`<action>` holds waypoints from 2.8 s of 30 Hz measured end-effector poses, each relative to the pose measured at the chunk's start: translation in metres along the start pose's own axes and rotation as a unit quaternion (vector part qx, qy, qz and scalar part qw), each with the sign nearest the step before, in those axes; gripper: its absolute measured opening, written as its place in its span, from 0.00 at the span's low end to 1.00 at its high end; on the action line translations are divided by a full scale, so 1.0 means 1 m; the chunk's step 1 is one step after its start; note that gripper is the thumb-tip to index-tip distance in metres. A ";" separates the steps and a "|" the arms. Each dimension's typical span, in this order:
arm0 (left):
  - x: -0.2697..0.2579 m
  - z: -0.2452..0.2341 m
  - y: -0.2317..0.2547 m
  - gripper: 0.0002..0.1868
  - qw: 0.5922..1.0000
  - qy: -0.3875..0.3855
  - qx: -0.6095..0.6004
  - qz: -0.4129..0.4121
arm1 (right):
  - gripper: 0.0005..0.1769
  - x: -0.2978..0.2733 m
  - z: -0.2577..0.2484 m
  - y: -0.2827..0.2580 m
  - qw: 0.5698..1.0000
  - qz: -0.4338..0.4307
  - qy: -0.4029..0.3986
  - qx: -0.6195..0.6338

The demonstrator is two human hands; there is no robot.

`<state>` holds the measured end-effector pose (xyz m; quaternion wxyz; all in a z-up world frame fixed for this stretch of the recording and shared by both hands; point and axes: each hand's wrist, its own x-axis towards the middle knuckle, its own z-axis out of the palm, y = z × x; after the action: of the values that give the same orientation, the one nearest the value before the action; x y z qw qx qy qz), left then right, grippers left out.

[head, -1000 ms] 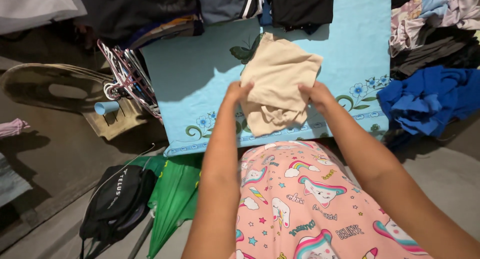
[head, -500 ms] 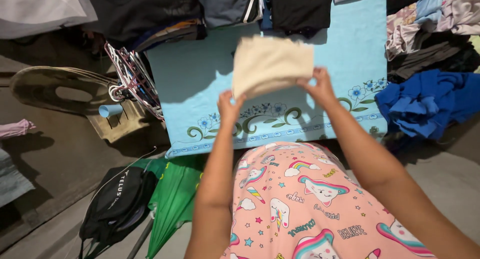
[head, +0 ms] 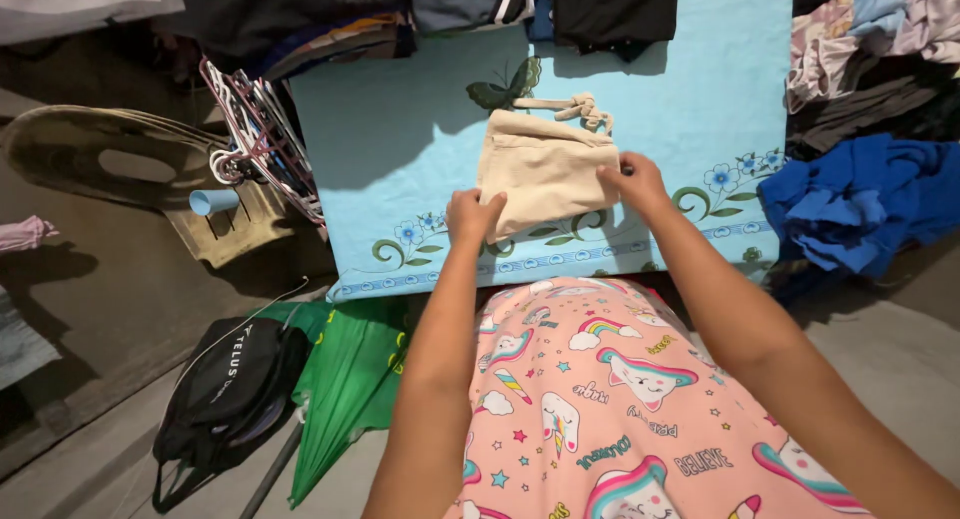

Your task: Folding various items of clothing on a flat blue surface.

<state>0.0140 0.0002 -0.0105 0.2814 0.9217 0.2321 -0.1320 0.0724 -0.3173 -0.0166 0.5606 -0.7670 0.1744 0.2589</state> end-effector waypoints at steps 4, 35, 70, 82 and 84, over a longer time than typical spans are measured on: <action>0.012 -0.013 0.017 0.25 0.995 -0.072 -0.035 -0.051 | 0.20 0.006 -0.002 -0.001 0.996 -0.087 -0.021 0.005; -0.033 0.120 0.012 0.27 0.737 -0.421 -0.433 -0.305 | 0.08 0.027 0.059 -0.094 0.865 -0.364 0.008 -0.345; -0.044 -0.014 -0.007 0.33 0.944 -0.113 -0.099 0.295 | 0.19 -0.050 -0.014 -0.039 0.749 -0.486 -0.107 -0.438; 0.014 0.077 -0.017 0.22 0.878 -0.092 -0.469 -0.031 | 0.17 -0.007 0.012 -0.001 0.985 -0.164 -0.013 -0.057; 0.021 0.086 -0.007 0.26 0.867 -0.044 -0.496 -0.028 | 0.17 -0.017 0.014 -0.016 0.988 -0.126 0.049 -0.070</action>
<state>0.0191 -0.0367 -0.0908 0.7075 0.6470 0.2803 -0.0480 0.0648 -0.2993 0.0020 0.5247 -0.8317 0.0851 0.1602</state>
